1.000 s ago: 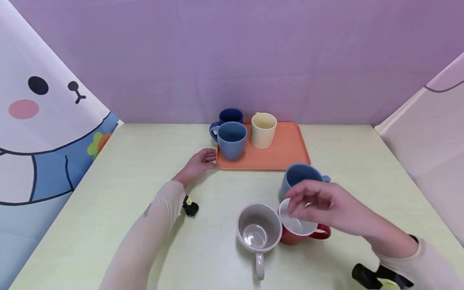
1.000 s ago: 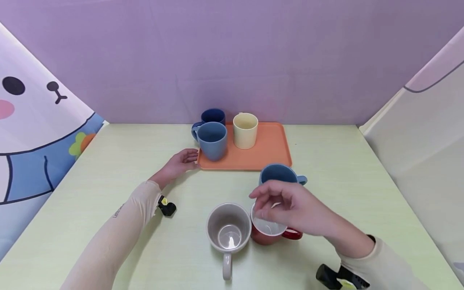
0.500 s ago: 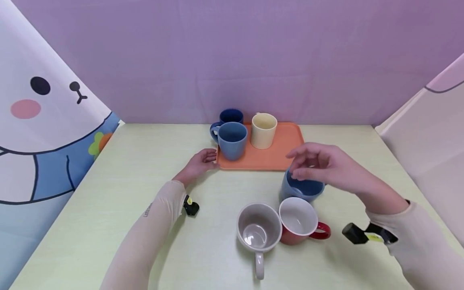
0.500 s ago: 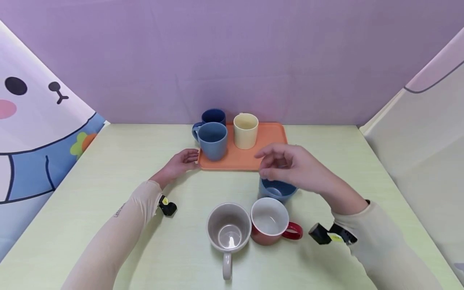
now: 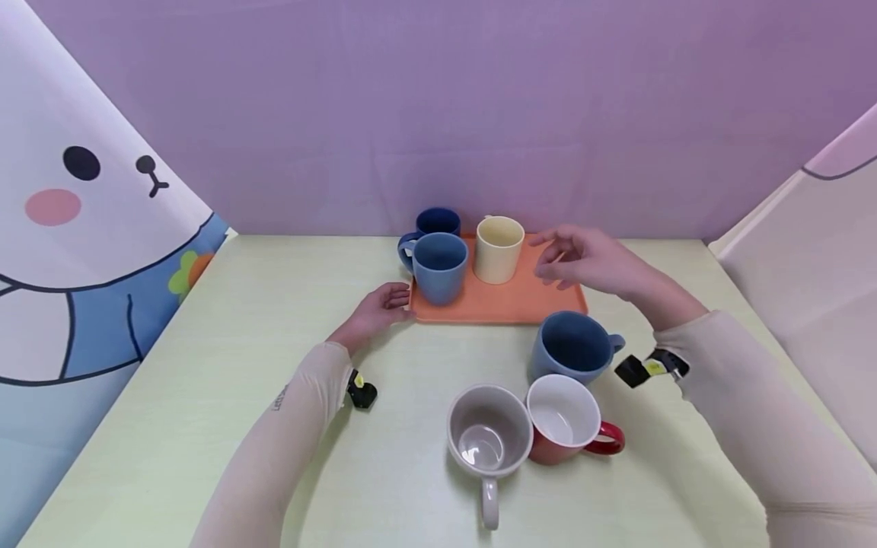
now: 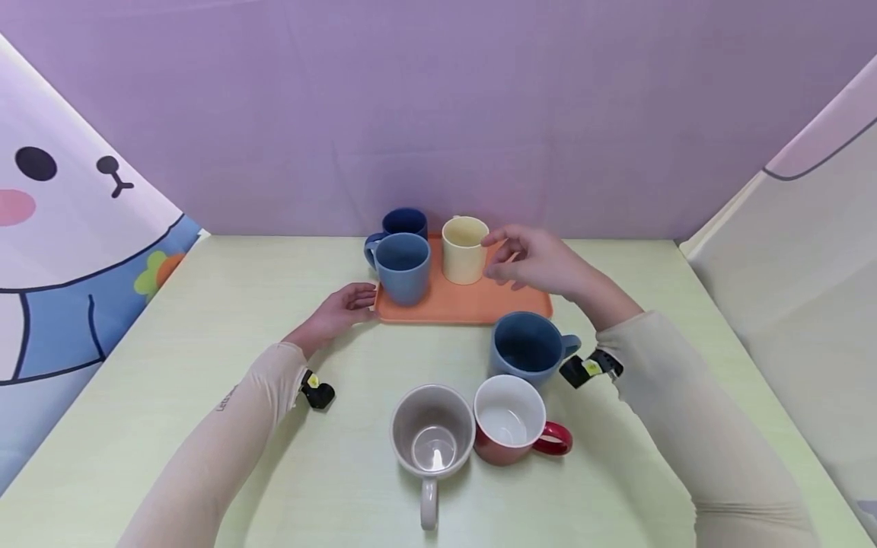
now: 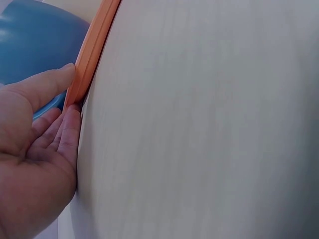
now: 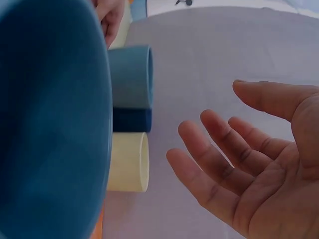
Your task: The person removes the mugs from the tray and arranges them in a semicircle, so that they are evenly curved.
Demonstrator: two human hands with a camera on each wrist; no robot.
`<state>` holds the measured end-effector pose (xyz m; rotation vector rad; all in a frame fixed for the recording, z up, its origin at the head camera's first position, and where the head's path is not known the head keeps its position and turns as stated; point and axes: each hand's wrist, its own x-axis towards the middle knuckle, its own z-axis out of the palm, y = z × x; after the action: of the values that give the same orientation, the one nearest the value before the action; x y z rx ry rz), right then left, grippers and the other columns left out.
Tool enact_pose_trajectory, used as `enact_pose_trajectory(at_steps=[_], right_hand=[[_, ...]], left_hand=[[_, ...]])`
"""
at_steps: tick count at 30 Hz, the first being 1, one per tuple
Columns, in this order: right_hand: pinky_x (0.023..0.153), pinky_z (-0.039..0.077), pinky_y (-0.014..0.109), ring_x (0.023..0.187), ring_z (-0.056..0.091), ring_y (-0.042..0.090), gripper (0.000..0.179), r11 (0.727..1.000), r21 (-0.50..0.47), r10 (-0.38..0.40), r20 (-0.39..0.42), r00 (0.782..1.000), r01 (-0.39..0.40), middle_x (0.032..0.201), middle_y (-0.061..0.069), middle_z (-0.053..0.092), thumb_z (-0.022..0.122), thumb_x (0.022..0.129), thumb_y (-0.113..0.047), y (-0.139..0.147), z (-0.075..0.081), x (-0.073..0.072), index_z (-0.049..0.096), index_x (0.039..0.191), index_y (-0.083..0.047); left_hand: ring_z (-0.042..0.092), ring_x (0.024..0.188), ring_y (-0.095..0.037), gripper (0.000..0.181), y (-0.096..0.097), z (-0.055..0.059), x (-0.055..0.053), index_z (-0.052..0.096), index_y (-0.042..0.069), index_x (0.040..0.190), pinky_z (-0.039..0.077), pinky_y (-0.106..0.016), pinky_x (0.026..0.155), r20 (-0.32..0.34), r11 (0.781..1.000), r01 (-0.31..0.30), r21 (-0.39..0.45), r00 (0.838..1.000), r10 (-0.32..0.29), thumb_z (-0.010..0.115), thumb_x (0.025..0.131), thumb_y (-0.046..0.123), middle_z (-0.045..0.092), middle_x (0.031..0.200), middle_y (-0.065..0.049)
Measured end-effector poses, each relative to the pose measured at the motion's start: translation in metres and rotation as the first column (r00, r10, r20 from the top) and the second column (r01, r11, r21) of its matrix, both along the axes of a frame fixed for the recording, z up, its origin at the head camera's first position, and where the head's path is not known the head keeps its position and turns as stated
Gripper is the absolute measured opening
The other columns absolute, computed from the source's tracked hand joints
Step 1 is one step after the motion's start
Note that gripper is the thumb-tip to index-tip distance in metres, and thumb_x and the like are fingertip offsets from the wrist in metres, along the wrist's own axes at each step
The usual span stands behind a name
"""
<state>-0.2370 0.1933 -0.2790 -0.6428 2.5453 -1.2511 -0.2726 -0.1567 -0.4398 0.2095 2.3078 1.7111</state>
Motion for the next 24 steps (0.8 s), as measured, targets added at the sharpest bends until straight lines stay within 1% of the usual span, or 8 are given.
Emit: enact_pose_trajectory(at_steps=[5,8,13,18,20,24], right_hand=[[0.069,0.06,0.034,0.087,0.067,0.028,0.046,0.999,0.027,-0.037,0.001,0.999,0.037,0.106,0.018,0.065,0.065,0.093,-0.008,-0.005,-0.004,-0.022,0.051,0.135,0.004],[0.07,0.06,0.037,0.089,0.067,0.029,0.047,0.997,0.045,-0.06,0.01,0.998,0.06,0.109,0.019,0.064,0.065,0.094,-0.009,-0.009,-0.006,-0.033,0.05,0.136,0.004],[0.074,0.06,0.044,0.091,0.065,0.034,0.048,0.992,0.078,-0.1,0.051,0.994,0.096,0.115,0.023,0.062,0.063,0.095,-0.011,-0.015,-0.008,-0.052,0.047,0.136,0.005],[0.075,0.059,0.043,0.098,0.064,0.039,0.056,0.979,0.168,-0.133,0.079,0.988,0.118,0.124,0.025,0.058,0.066,0.094,-0.02,-0.02,-0.012,-0.073,0.043,0.14,0.003],[0.077,0.059,0.044,0.101,0.063,0.039,0.061,0.971,0.203,-0.15,0.093,0.984,0.128,0.128,0.025,0.055,0.067,0.093,-0.024,-0.021,-0.013,-0.081,0.042,0.142,0.001],[0.081,0.058,0.047,0.106,0.061,0.041,0.069,0.957,0.253,-0.18,0.12,0.976,0.145,0.134,0.025,0.051,0.068,0.092,-0.031,-0.023,-0.015,-0.093,0.038,0.145,0.001]], left_hand=[[0.045,0.135,-0.036,0.06,0.0,0.0,0.0,0.038,-0.008,0.145,0.041,-0.041,0.11,0.004,1.0,0.001,0.002,1.0,-0.001,0.066,0.093,-0.001,0.045,0.146,-0.025],[0.045,0.135,-0.037,0.06,0.0,0.0,0.002,0.037,-0.009,0.145,0.041,-0.042,0.111,0.0,1.0,0.003,0.002,1.0,-0.003,0.065,0.093,-0.002,0.045,0.146,-0.026],[0.045,0.135,-0.037,0.06,-0.001,0.001,0.002,0.037,-0.009,0.145,0.041,-0.041,0.111,0.003,1.0,0.005,0.013,1.0,-0.005,0.065,0.093,-0.002,0.044,0.146,-0.026],[0.045,0.135,-0.036,0.061,-0.002,0.002,0.002,0.037,-0.008,0.145,0.04,-0.041,0.111,0.011,1.0,0.002,0.02,1.0,-0.002,0.066,0.092,-0.002,0.045,0.147,-0.025],[0.045,0.135,-0.036,0.061,-0.002,0.003,0.003,0.037,-0.008,0.146,0.04,-0.041,0.111,0.011,1.0,0.003,0.019,1.0,-0.004,0.066,0.092,-0.002,0.045,0.147,-0.025],[0.044,0.135,-0.037,0.061,-0.001,0.003,0.004,0.036,-0.008,0.146,0.04,-0.042,0.111,0.005,1.0,0.011,0.016,1.0,-0.011,0.066,0.093,-0.001,0.044,0.147,-0.026]])
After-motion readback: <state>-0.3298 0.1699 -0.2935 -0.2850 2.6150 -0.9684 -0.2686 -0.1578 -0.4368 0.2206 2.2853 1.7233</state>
